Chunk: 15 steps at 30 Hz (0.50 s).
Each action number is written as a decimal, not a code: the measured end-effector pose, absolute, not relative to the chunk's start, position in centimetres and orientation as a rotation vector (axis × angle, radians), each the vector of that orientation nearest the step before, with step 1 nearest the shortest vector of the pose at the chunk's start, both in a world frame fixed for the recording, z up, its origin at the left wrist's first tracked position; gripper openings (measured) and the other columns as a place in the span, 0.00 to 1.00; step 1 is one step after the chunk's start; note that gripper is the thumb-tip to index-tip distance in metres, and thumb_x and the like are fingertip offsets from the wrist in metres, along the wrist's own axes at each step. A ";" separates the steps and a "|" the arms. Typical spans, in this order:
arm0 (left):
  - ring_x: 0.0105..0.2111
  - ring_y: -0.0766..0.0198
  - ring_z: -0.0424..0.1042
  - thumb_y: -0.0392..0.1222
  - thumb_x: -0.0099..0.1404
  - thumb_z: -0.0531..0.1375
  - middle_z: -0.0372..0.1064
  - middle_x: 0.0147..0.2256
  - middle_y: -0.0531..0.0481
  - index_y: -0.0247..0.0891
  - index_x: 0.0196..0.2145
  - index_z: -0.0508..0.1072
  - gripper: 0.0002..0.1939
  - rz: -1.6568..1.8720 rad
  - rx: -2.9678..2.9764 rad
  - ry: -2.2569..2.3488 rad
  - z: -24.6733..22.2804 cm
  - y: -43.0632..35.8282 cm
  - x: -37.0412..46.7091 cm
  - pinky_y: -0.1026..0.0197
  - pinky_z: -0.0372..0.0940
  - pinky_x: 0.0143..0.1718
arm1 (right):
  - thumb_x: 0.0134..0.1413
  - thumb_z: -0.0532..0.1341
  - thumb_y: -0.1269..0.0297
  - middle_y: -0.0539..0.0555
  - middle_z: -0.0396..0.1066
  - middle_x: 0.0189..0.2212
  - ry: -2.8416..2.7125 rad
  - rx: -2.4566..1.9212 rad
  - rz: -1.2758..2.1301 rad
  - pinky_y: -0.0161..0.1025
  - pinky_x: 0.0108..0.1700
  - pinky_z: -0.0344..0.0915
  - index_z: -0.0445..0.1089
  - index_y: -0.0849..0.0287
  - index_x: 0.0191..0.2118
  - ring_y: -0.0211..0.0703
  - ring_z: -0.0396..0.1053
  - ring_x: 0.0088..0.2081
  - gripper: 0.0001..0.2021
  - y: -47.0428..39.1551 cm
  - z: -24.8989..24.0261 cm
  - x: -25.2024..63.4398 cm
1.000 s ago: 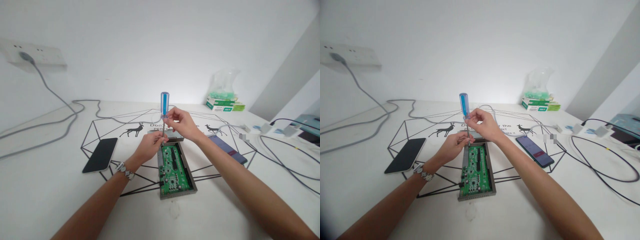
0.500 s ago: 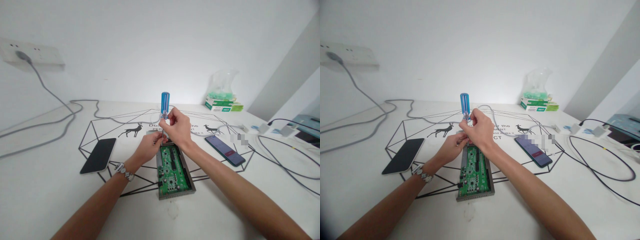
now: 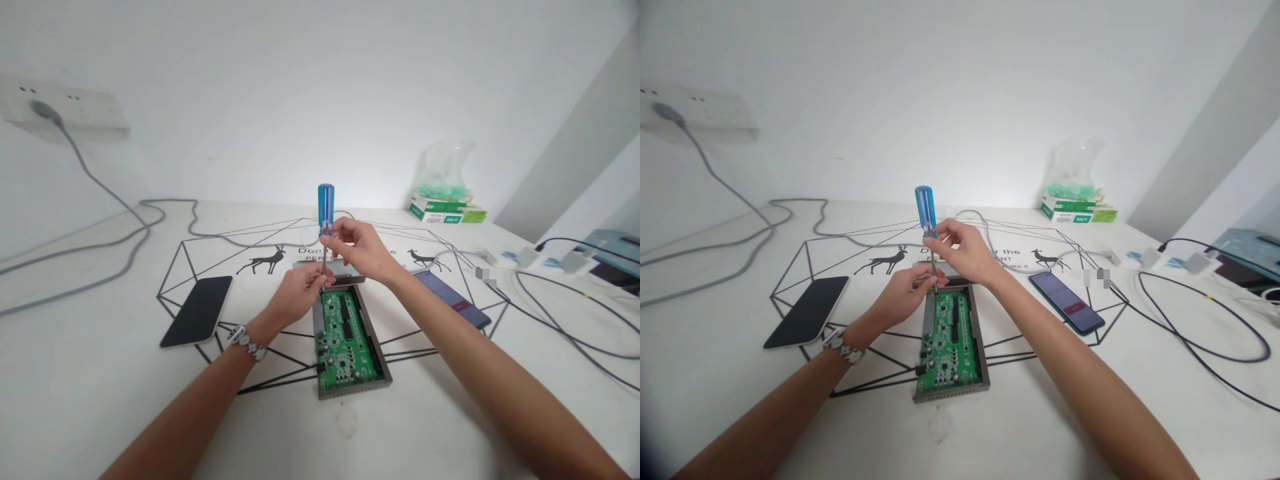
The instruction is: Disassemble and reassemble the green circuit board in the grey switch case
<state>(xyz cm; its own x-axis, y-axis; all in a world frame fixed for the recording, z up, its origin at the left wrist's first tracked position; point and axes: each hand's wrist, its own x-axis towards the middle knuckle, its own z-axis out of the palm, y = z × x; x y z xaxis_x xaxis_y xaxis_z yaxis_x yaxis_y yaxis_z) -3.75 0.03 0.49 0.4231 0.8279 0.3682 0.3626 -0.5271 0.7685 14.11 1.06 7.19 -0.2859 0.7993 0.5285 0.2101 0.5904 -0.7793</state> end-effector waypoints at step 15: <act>0.42 0.56 0.79 0.41 0.69 0.54 0.79 0.38 0.46 0.37 0.40 0.75 0.11 1.031 2.117 0.984 0.6 0.1 -3.6 0.54 0.72 0.47 | 0.57 0.63 0.54 0.47 0.68 0.28 -1.669 -0.940 0.456 0.34 0.30 0.62 0.64 0.55 0.35 0.36 0.66 0.28 0.11 0.3 6.0 12.6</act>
